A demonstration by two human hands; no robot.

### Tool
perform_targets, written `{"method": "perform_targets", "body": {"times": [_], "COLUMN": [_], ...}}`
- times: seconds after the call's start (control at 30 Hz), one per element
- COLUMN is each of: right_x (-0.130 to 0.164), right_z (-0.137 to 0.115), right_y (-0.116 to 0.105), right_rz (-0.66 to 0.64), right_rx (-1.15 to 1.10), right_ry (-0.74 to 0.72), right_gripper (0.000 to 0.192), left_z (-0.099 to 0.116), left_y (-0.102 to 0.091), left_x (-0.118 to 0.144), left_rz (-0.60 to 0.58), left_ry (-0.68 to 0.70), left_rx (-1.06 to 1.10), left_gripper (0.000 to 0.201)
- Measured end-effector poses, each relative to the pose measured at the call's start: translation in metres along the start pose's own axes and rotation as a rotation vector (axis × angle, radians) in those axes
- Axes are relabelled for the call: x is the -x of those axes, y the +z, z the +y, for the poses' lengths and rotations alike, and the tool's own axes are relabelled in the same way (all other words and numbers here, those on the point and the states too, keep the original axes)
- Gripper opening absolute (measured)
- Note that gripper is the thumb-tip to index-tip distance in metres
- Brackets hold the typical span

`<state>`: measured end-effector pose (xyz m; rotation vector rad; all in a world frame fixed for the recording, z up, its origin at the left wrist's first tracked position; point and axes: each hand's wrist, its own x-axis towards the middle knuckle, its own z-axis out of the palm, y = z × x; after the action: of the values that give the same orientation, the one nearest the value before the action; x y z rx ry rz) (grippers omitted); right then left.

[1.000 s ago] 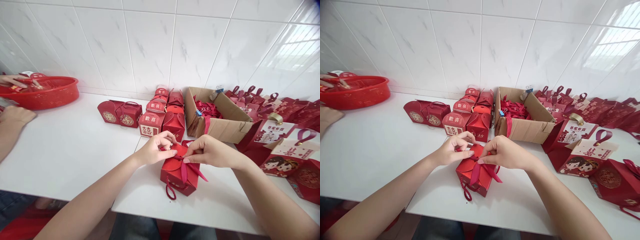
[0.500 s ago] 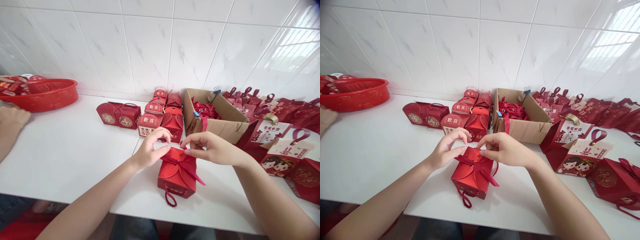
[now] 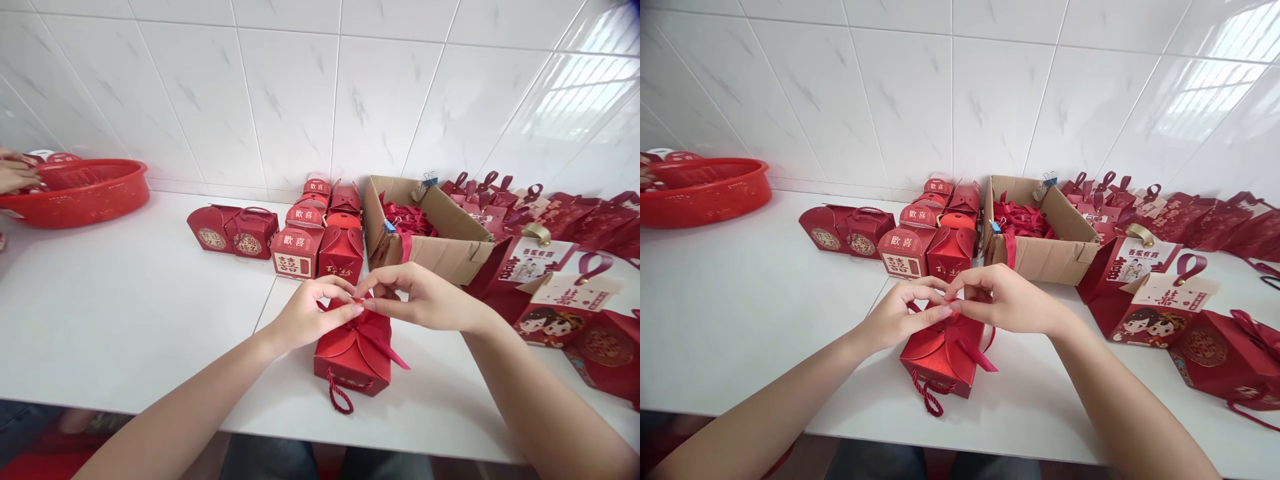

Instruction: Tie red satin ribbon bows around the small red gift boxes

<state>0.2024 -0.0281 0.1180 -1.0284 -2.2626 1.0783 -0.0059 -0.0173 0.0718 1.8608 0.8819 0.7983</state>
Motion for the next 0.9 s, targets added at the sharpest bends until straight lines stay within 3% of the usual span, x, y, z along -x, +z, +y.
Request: {"method": "perform_targets", "body": {"times": [0.2, 0.6, 0.9], "right_x": [-0.002, -0.007, -0.014], "right_z": [0.000, 0.006, 0.010], "right_y": [0.003, 0.006, 0.015], "right_rz": [0.005, 0.109, 0.326], "right_rx": [0.003, 0.022, 0.036], "right_ry": [-0.063, -0.006, 0.074], "right_gripper": [0.024, 0.029, 0.031], "left_z": [-0.004, -0.006, -0.010], "left_y": [0.004, 0.000, 0.004], "left_x": [0.001, 0.003, 0.003], "left_rz": [-0.016, -0.091, -0.080], "left_ry": [0.027, -0.047, -0.045], "left_rx": [0.013, -0.142, -0.133], "left_gripper": [0.015, 0.019, 0.021]}}
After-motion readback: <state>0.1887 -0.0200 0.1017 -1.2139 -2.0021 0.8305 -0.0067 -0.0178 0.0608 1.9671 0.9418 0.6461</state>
